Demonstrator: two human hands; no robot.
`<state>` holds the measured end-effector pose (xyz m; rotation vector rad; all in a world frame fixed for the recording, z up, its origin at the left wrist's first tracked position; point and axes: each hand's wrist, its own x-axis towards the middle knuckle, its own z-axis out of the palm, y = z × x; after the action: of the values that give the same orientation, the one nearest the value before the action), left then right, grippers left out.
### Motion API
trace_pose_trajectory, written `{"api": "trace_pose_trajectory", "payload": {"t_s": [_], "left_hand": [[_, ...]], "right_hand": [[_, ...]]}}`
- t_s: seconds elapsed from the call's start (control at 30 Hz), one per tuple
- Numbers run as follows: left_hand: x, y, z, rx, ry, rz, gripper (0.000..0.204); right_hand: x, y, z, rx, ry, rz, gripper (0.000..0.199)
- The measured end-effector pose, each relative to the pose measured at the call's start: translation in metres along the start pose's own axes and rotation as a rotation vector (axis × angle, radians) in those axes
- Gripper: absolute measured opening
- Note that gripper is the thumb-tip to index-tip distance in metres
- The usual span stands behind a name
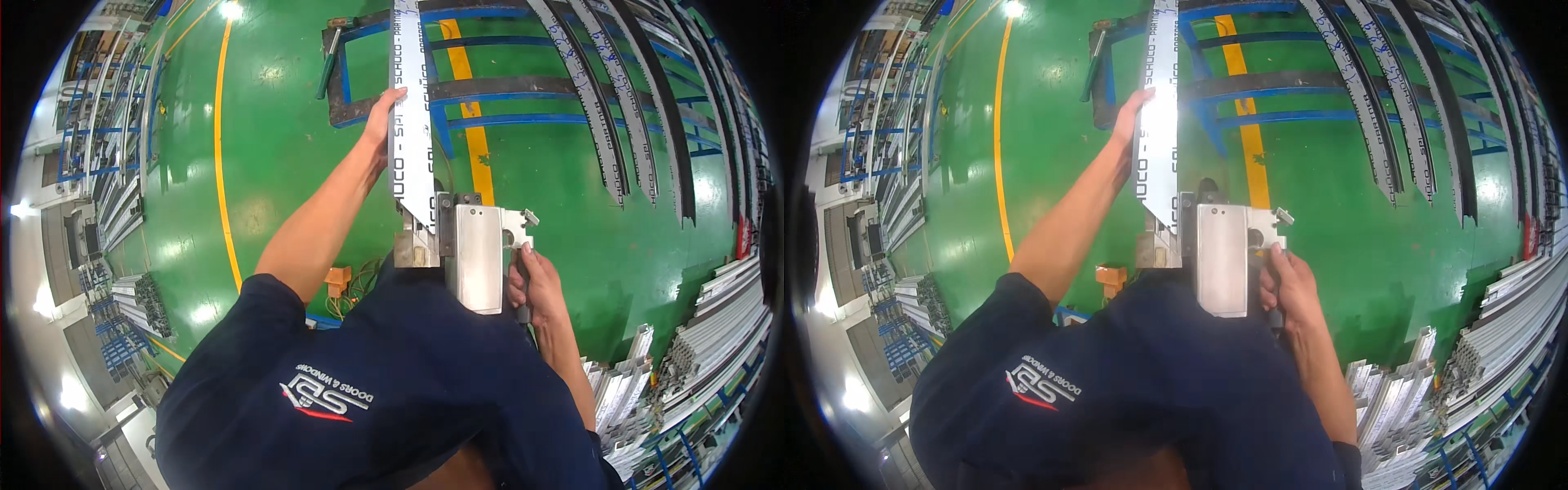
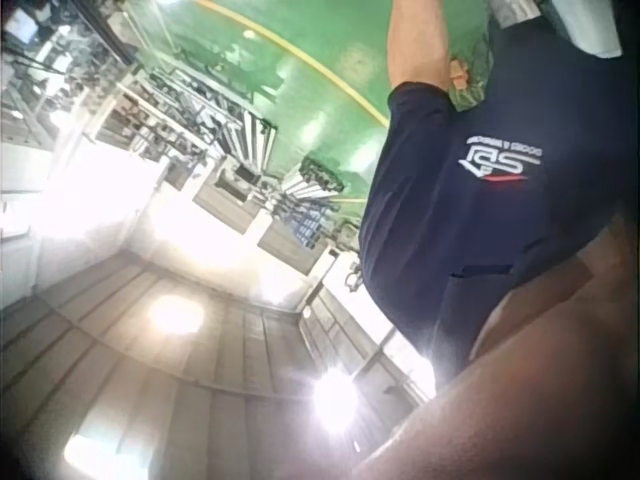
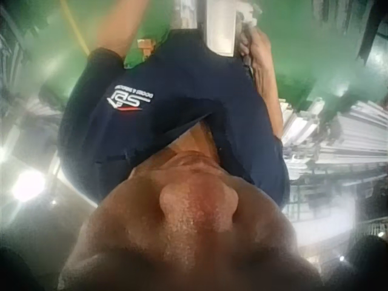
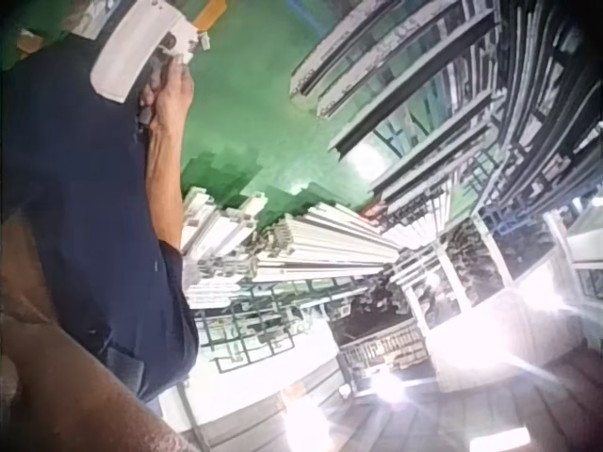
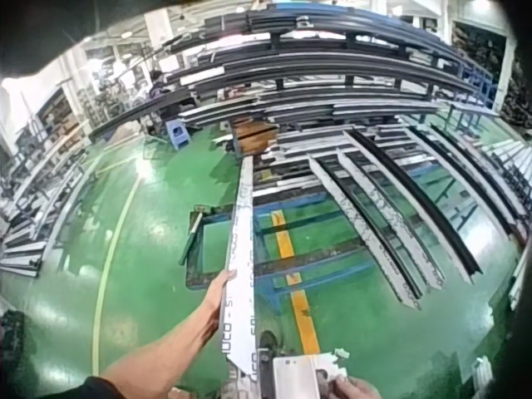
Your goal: The person uses a pneumatic rivet gun to attach metal corner brackets to long aluminum profiles. They repeatedly position the tool on the joints of the profiles and fire the rivets, occasionally using a rubber mallet to tap the brackets into place. The person works on multiple profiles, moving between them to complete the assembly.
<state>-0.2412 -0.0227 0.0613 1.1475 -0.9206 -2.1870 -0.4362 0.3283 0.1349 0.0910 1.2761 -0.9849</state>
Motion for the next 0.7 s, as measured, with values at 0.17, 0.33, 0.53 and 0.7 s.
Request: {"api": "trace_pose_trajectory", "payload": {"t_s": [0.17, 0.33, 0.53, 0.7], "left_hand": [[-0.013, 0.015, 0.019, 0.021, 0.035, -0.049, 0.046], [0.007, 0.008, -0.002, -0.080, -0.051, -0.075, 0.047], [0.034, -0.029, -0.037, -0.245, -0.196, -0.067, 0.057], [0.059, -0.096, 0.023, -0.358, -0.090, -0.189, 0.067]], "right_hand": [[0.007, -0.013, -0.007, -0.092, -0.039, 0.051, 0.036], [-0.005, -0.021, 0.006, -0.128, 0.015, -0.016, 0.036], [-0.022, -0.060, 0.013, -0.245, 0.043, -0.154, 0.032], [-0.052, -0.087, 0.027, -0.608, 0.203, -0.269, 0.038]]}}
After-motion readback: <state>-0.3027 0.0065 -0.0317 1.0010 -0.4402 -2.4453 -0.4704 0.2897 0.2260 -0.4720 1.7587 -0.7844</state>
